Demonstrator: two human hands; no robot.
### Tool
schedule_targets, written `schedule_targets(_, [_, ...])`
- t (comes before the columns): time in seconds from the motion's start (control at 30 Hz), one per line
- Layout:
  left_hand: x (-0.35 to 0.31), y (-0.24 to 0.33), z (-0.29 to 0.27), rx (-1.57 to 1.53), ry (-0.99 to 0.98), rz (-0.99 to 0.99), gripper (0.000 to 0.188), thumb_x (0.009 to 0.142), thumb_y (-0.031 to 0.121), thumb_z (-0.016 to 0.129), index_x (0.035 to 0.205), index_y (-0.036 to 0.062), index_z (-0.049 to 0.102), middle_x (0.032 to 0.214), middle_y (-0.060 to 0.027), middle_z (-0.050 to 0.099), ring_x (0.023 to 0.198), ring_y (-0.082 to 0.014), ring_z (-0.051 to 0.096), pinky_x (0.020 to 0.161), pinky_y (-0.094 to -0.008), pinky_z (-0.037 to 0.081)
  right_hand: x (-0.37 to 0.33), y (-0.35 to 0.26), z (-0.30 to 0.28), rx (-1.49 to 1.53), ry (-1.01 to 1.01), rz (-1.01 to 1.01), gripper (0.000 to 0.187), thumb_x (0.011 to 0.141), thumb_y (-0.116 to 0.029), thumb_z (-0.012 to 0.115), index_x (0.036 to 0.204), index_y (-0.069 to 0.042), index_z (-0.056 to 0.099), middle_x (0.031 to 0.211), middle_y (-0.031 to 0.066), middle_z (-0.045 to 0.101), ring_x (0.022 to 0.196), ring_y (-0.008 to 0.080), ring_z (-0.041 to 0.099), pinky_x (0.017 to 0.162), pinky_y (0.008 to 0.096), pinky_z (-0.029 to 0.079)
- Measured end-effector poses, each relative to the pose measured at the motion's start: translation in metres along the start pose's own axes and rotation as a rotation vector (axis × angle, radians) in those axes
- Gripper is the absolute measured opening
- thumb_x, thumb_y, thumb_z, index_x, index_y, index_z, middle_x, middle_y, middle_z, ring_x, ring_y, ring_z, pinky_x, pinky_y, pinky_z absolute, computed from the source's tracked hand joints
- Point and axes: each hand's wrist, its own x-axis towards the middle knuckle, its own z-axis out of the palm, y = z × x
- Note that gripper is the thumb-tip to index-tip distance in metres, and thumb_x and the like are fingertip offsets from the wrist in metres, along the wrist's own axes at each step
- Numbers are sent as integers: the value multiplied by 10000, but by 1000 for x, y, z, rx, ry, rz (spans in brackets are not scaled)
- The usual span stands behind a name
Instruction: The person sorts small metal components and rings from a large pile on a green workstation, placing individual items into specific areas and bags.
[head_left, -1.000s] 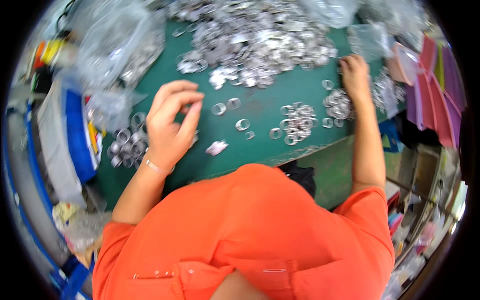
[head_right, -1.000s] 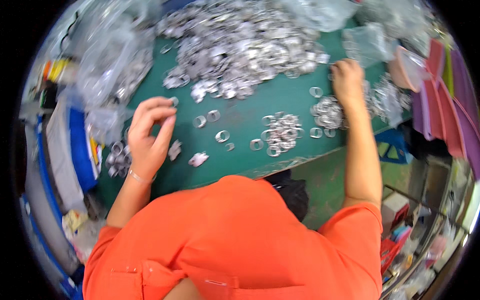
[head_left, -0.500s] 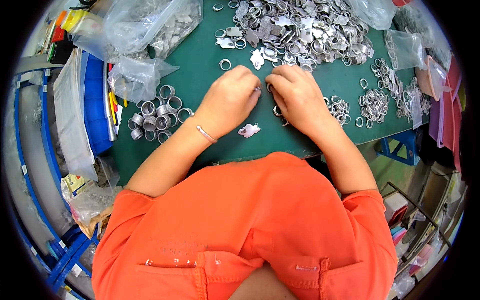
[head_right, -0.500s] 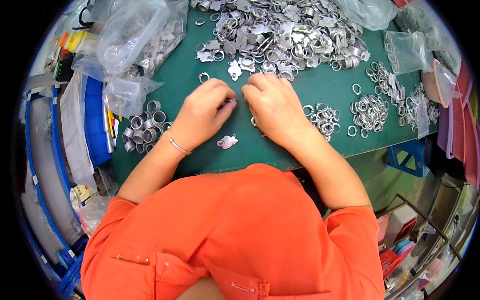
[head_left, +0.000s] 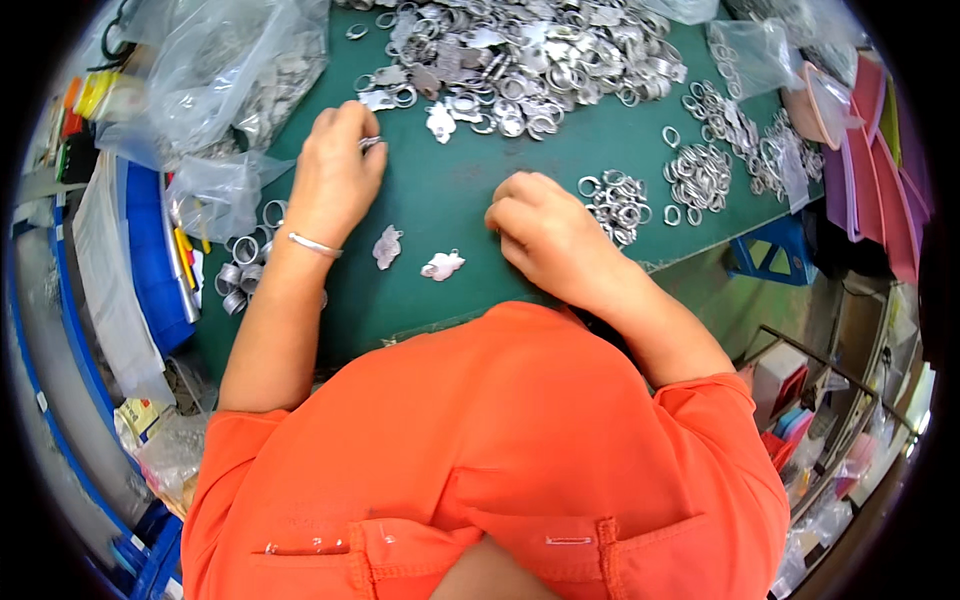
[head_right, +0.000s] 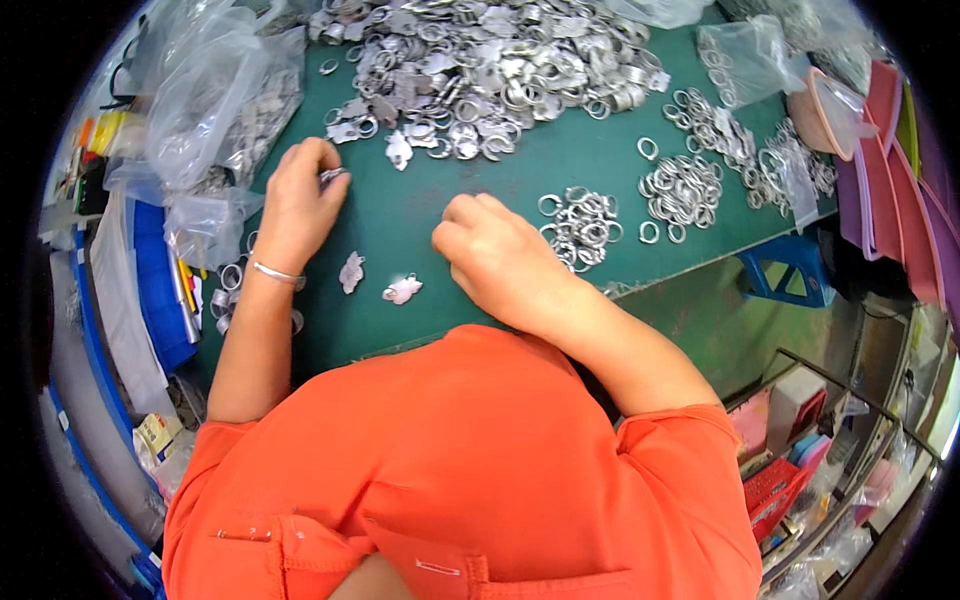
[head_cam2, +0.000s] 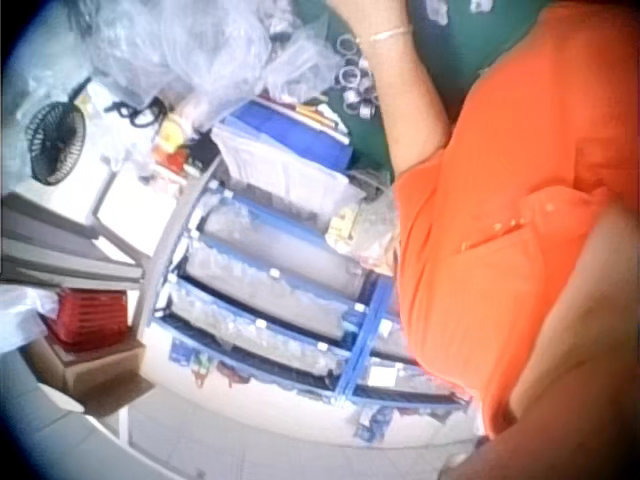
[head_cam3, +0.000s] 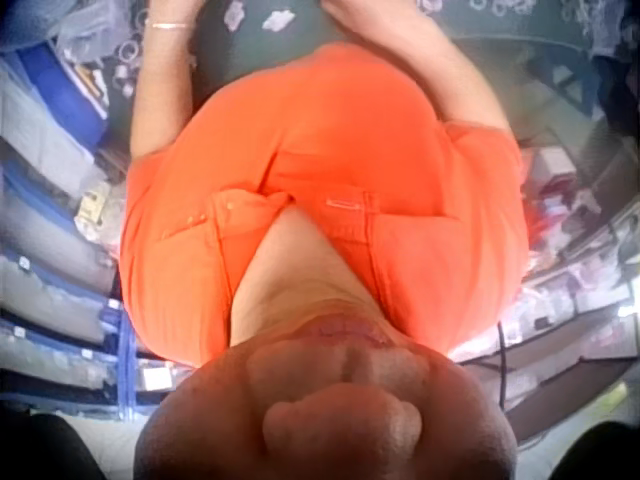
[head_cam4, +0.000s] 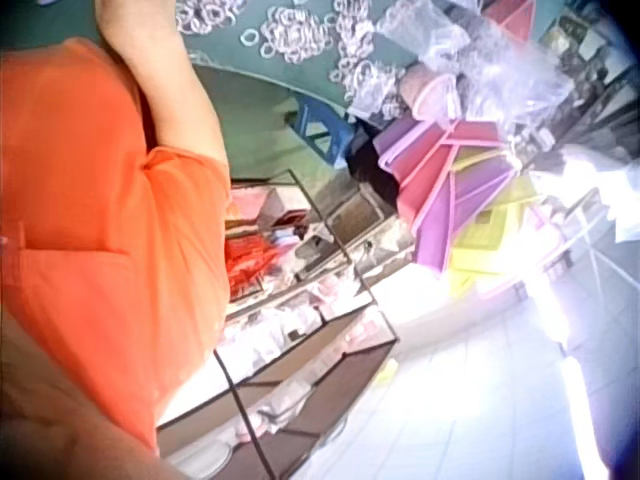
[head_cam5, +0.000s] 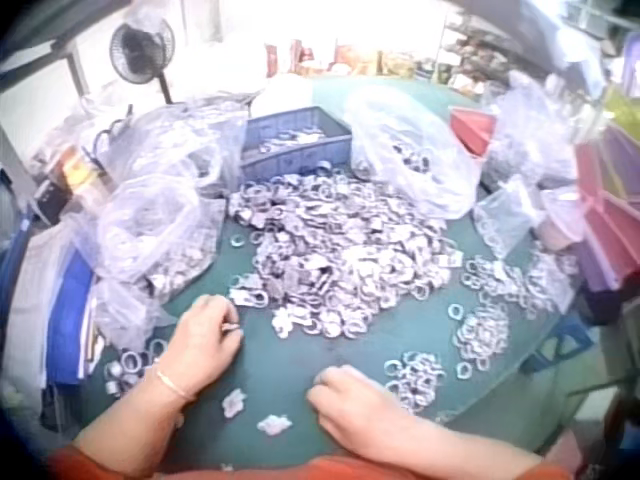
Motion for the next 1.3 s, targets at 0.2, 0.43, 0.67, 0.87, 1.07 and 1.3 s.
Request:
schedule_targets(0.2, [-2, 40, 6, -298, -128, -21, 179, 764, 26, 694, 880, 21, 558, 764, -96, 588, 615, -174, 566, 592, -296, 480, -42, 40, -71, 117, 387, 407, 149, 710, 77, 578, 829, 5, 633, 862, 80, 616, 749, 168, 602, 668, 247, 488])
schedule_targets(0.43, [-3, 119, 58, -527, -266, 442, 258, 721, -36, 657, 951, 29, 560, 901, -120, 563, 808, -332, 587, 693, -381, 516, -66, 36, -55, 27, 156, 253, 455, 727, -75, 608, 1176, -23, 560, 1276, 167, 515, 1192, 340, 475, 1025, 424, 353])
schedule_targets(0.67, [6, 118, 53, -679, -278, 425, 296, 743, -24, 658, 1027, 33, 599, 903, -134, 630, 780, -289, 623, 691, -357, 521, -67, 29, -37, -274, 148, 212, 732, 618, -319, 804, 1247, -66, 530, 1304, 137, 479, 1222, 346, 436, 1060, 504, 292])
schedule_targets(0.87, [19, 63, -7, -527, -165, 20, 154, 863, 68, 633, 1008, 19, 653, 866, -7, 649, 775, -58, 578, 684, -207, 472, -66, 34, -26, -284, 297, 198, 240, 680, -126, 738, 903, -67, 672, 1152, 124, 558, 1022, 329, 535, 968, 474, 375])
schedule_targets(1.07, [-18, 28, -46, -313, -322, -51, 164, 789, 35, 687, 947, 15, 648, 815, -25, 609, 683, -89, 550, 617, -219, 450, -47, 11, -30, -297, 281, -11, 245, 666, -88, 719, 904, -68, 664, 1020, 78, 599, 951, 267, 556, 873, 400, 383])
schedule_targets(1.3, [-59, 35, -34, -133, -406, -16, 318, 670, -19, 746, 940, 21, 583, 889, -104, 534, 688, -212, 613, 628, -313, 511, -24, 0, 0, -211, -12, -27, 141, 722, -25, 643, 858, -57, 624, 881, 56, 574, 821, 252, 540, 749, 364, 400])
